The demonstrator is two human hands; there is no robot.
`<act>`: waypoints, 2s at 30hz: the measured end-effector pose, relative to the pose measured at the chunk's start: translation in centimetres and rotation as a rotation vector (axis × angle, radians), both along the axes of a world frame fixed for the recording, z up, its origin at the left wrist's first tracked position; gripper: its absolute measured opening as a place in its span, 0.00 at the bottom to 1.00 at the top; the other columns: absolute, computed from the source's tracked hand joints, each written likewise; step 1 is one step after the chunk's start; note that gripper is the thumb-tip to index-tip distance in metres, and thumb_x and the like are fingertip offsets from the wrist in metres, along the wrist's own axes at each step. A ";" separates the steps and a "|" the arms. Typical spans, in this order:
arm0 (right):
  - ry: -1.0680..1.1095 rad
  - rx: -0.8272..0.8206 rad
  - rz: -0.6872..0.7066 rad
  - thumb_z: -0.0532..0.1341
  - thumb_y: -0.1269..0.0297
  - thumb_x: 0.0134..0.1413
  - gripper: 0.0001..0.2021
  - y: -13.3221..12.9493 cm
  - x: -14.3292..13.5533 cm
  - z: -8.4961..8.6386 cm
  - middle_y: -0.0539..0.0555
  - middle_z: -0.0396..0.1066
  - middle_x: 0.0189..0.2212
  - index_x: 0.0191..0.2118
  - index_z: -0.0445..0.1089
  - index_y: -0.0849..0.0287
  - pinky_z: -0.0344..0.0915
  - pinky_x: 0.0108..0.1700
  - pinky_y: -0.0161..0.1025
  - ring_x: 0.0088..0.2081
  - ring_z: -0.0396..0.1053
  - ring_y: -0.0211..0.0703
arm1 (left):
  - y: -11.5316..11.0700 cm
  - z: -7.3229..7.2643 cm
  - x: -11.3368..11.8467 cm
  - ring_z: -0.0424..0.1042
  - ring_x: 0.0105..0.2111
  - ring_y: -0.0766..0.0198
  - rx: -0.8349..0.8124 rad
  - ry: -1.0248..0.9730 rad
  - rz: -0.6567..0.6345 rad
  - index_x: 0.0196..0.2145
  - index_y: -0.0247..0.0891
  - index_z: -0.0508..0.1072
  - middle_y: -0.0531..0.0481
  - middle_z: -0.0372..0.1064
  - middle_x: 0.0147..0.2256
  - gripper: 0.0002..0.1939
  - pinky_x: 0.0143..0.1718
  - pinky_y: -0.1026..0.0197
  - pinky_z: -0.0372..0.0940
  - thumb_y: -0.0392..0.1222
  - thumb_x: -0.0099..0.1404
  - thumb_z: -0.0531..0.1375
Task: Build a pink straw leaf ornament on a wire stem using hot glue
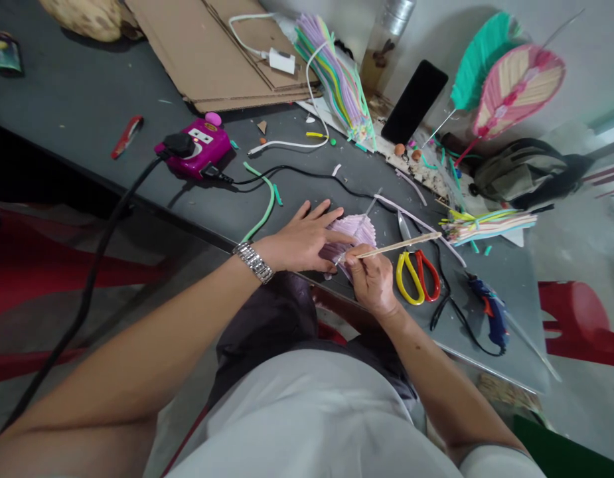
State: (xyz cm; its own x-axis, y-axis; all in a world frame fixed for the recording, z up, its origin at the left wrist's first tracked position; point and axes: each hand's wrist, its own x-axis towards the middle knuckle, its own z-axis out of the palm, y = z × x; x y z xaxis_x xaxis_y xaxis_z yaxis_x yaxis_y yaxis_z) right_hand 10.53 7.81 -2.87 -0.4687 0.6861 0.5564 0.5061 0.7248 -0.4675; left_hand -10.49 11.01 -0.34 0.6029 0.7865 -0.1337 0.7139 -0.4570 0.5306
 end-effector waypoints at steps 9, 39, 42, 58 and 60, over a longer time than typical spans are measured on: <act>0.035 -0.007 -0.022 0.53 0.65 0.73 0.10 -0.2 0.2 0.0 0.52 0.76 0.31 0.38 0.68 0.55 0.67 0.37 0.38 0.31 0.72 0.40 | 0.0 0.0 0.1 0.32 0.75 0.36 0.010 0.009 -0.001 0.66 0.57 0.66 0.46 0.37 0.76 0.37 0.70 0.28 0.31 0.52 0.62 0.70; 0.077 -0.039 -0.031 0.53 0.64 0.73 0.09 -0.4 0.4 -0.1 0.52 0.76 0.32 0.40 0.69 0.55 0.69 0.36 0.40 0.31 0.74 0.41 | -0.1 0.1 0.0 0.32 0.75 0.35 0.007 0.001 0.002 0.66 0.56 0.67 0.45 0.36 0.76 0.36 0.70 0.27 0.31 0.51 0.62 0.70; 0.056 -0.048 -0.021 0.53 0.64 0.73 0.10 -0.3 0.3 0.0 0.53 0.77 0.32 0.40 0.69 0.55 0.69 0.37 0.40 0.32 0.74 0.41 | -0.1 0.1 0.0 0.31 0.75 0.35 0.012 -0.017 0.000 0.66 0.56 0.67 0.46 0.36 0.76 0.36 0.70 0.27 0.30 0.51 0.62 0.70; 0.068 -0.047 -0.063 0.54 0.66 0.72 0.10 -0.4 0.2 0.0 0.52 0.76 0.32 0.38 0.70 0.55 0.69 0.37 0.39 0.31 0.73 0.41 | -0.1 0.1 0.0 0.31 0.75 0.35 0.002 -0.010 0.001 0.66 0.55 0.67 0.46 0.36 0.76 0.37 0.70 0.28 0.30 0.51 0.62 0.70; 0.042 -0.065 -0.052 0.54 0.66 0.72 0.10 -0.3 0.1 0.1 0.52 0.76 0.32 0.38 0.70 0.55 0.69 0.38 0.39 0.32 0.74 0.41 | -0.1 0.2 0.0 0.32 0.75 0.35 0.008 -0.020 -0.003 0.66 0.56 0.67 0.47 0.36 0.76 0.37 0.70 0.28 0.31 0.51 0.61 0.70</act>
State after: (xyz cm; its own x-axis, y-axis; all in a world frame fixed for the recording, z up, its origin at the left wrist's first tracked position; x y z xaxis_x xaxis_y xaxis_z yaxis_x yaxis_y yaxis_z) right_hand 10.64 7.50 -2.76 -0.4089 0.7441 0.5284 0.5209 0.6657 -0.5343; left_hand -10.48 10.92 -0.18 0.6077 0.7858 -0.1149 0.7017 -0.4636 0.5409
